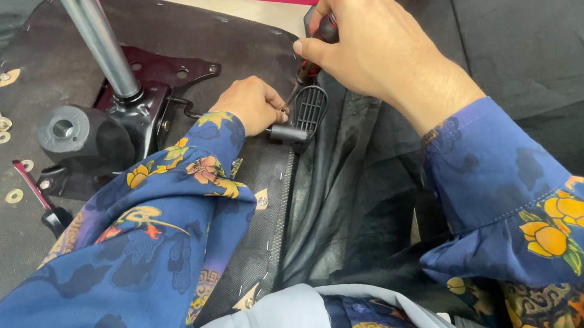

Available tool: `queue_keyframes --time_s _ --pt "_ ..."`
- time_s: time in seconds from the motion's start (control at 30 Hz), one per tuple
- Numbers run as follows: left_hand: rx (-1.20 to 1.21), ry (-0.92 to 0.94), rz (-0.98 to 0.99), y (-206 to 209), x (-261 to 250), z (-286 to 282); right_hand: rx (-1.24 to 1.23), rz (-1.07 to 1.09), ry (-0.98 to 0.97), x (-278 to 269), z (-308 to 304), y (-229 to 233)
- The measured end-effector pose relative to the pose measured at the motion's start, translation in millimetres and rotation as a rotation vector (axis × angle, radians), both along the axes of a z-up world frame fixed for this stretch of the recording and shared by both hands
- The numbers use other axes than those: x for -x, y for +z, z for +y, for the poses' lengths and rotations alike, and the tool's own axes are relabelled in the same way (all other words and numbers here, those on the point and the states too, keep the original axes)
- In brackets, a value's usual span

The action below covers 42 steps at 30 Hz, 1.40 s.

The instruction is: The person uses a screwdriver to tighten screws into the base of a chair, securing the metal frame to the seat. They work methodically around the base, ensuring each screw is fastened.

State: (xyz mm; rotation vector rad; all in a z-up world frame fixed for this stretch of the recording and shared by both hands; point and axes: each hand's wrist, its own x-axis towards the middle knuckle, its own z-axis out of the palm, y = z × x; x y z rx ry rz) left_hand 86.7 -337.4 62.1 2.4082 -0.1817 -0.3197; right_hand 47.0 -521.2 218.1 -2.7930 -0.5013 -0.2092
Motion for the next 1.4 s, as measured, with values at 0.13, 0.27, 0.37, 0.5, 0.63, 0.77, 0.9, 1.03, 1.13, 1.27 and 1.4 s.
queue_keyframes --time_s 0.13,0.27,0.37,0.5,0.63,0.77,0.9,1.03,1.13,1.27,1.4 --pt "-0.006 -0.012 -0.045 -3.0 -0.1 0.5 -0.177 -0.122 0.202 -8.6 -1.6 -8.2" --pt "0.005 0.013 -0.070 -6.7 0.9 -1.4 -0.283 0.068 0.133 -7.3 1.3 -6.2" --pt "0.016 0.010 -0.070 -7.6 0.2 -1.3 -0.297 0.175 0.087 -1.5 3.0 0.5" --pt "0.038 0.009 -0.086 -5.8 1.5 0.5 -0.305 0.134 0.078 -0.4 3.5 2.9" --pt "0.048 0.031 -0.115 -4.2 5.0 -1.3 -0.289 -0.027 0.172 -4.8 1.5 -6.6" --pt "0.047 0.083 -0.080 0.8 7.3 -3.8 -0.258 -0.098 0.272 -6.9 0.9 -11.2" --pt "0.000 0.138 -0.073 5.7 8.5 -7.6 -0.293 0.125 0.128 -3.5 0.8 -6.0" --pt "0.009 0.148 -0.092 5.0 10.5 -7.4 -0.353 0.111 0.200 -2.3 2.5 0.1" --pt "0.006 0.133 -0.102 2.1 8.5 -6.3 -0.368 0.080 0.263 -2.0 4.8 1.1" --pt "0.012 0.109 -0.131 -2.9 6.2 -5.4 -0.351 0.054 0.258 -2.6 5.0 -0.6" --pt "0.014 0.118 -0.117 -1.5 7.0 -5.8 -0.349 0.033 0.220 -1.4 6.3 -2.7"
